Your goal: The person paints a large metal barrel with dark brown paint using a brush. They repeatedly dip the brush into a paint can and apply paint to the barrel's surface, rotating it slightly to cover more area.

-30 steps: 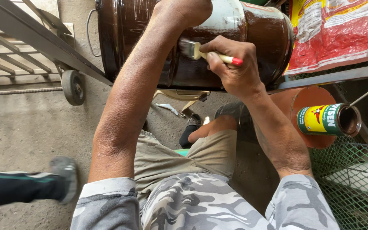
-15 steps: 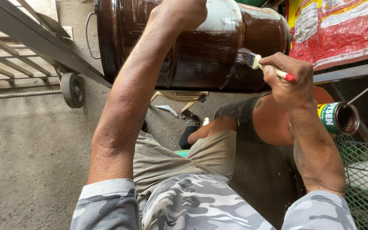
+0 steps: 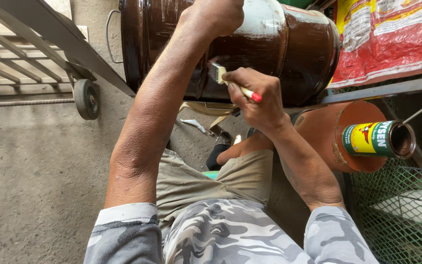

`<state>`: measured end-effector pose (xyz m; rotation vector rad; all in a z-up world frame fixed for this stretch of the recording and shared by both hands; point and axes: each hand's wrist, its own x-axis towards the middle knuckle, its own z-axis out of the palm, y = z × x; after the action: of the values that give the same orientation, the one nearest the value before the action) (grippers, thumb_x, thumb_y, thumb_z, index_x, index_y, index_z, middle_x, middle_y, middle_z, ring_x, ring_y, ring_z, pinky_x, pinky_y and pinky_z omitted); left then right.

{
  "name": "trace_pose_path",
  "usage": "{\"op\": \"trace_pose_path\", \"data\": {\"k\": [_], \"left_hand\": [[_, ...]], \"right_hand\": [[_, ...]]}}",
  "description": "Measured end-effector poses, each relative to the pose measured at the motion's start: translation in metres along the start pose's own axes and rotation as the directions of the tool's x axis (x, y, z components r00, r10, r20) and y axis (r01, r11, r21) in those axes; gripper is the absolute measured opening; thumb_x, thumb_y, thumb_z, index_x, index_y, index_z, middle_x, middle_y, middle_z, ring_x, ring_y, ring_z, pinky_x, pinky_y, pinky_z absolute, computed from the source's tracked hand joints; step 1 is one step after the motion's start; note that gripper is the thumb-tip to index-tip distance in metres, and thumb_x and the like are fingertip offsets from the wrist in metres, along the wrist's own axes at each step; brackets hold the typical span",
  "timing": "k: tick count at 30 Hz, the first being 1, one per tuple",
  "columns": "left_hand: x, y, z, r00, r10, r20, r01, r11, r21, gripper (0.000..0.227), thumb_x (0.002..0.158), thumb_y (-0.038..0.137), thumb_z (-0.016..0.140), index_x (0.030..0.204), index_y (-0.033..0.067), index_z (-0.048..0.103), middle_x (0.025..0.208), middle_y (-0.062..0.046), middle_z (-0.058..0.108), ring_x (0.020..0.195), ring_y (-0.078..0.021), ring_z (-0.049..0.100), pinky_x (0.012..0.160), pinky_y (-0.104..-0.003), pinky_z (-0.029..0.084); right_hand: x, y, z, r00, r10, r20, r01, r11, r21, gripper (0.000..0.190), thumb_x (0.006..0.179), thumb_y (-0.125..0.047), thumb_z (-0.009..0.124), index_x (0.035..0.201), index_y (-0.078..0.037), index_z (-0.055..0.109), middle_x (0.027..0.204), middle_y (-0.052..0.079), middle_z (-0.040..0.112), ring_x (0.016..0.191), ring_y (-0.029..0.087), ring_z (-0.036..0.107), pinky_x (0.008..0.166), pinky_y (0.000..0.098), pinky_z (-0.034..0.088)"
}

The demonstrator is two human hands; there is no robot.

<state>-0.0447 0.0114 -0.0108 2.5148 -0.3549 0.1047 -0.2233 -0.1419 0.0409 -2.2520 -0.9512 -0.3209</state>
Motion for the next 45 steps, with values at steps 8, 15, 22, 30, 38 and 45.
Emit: {"op": "trace_pose_path", "data": {"k": [8,15,22,30,38,45], "left_hand": [[0.002,-0.001,0.004,0.976,0.156,-0.155,-0.158,0.987,-0.005,0.028,0.085,-0.005,0.057,0.105,0.0063,0.075,0.086,-0.017,0.075,0.072,-0.0282,0.074,0.055,-0.04,0.06],[0.0,0.009,0.001,0.999,0.02,0.029,-0.019,1.0,-0.011,0.026,0.09,-0.003,0.055,0.106,0.0057,0.073,0.086,-0.018,0.073,0.072,-0.0278,0.072,0.054,-0.041,0.058],[-0.001,0.012,0.004,0.997,0.075,-0.005,-0.075,0.997,-0.035,0.035,0.087,-0.009,0.051,0.11,0.0056,0.072,0.088,-0.018,0.073,0.072,-0.0257,0.073,0.055,-0.037,0.061],[0.002,0.013,0.007,0.997,0.057,0.059,-0.054,0.998,-0.042,0.032,0.091,-0.008,0.051,0.112,0.0041,0.071,0.092,-0.019,0.073,0.077,-0.0269,0.074,0.06,-0.038,0.063],[0.002,0.011,0.0,0.955,0.284,-0.087,-0.279,0.958,0.068,0.063,0.077,-0.02,0.05,0.13,0.0104,0.068,0.109,-0.019,0.072,0.089,-0.0314,0.071,0.071,-0.042,0.059],[-0.006,0.016,-0.009,0.992,0.101,0.071,-0.103,0.994,0.027,0.051,0.088,-0.016,0.045,0.133,0.0021,0.062,0.102,-0.022,0.07,0.082,-0.0271,0.07,0.068,-0.036,0.061]], "right_hand": [[-0.044,0.035,-0.018,0.967,0.251,-0.035,-0.226,0.916,0.331,0.022,0.103,-0.006,0.055,0.115,0.006,0.071,0.097,0.012,0.075,0.083,0.014,0.072,0.076,0.0269,0.06],[-0.084,0.051,-0.07,0.951,0.284,-0.126,-0.283,0.959,0.021,0.019,0.103,-0.003,0.059,0.115,0.002,0.073,0.093,0.011,0.074,0.08,0.016,0.072,0.073,0.0285,0.057],[-0.084,0.028,-0.068,0.992,0.067,-0.107,-0.1,0.935,-0.34,0.016,0.097,-0.002,0.065,0.112,0.001,0.07,0.095,0.018,0.07,0.083,0.034,0.07,0.072,0.0414,0.056],[-0.053,-0.01,0.029,0.996,-0.077,-0.046,0.057,0.941,-0.334,0.017,0.091,-0.004,0.069,0.107,0.003,0.072,0.078,0.015,0.067,0.066,0.028,0.066,0.058,0.0405,0.054],[-0.069,0.002,0.055,0.992,-0.065,-0.109,0.07,0.997,0.041,0.021,0.092,-0.004,0.067,0.112,0.004,0.072,0.086,0.015,0.075,0.068,0.02,0.073,0.062,0.032,0.061],[-0.113,0.034,-0.02,0.964,0.168,-0.207,-0.172,0.985,-0.001,0.021,0.095,0.0,0.062,0.114,0.003,0.071,0.103,0.021,0.074,0.091,0.031,0.076,0.08,0.038,0.061]]}}
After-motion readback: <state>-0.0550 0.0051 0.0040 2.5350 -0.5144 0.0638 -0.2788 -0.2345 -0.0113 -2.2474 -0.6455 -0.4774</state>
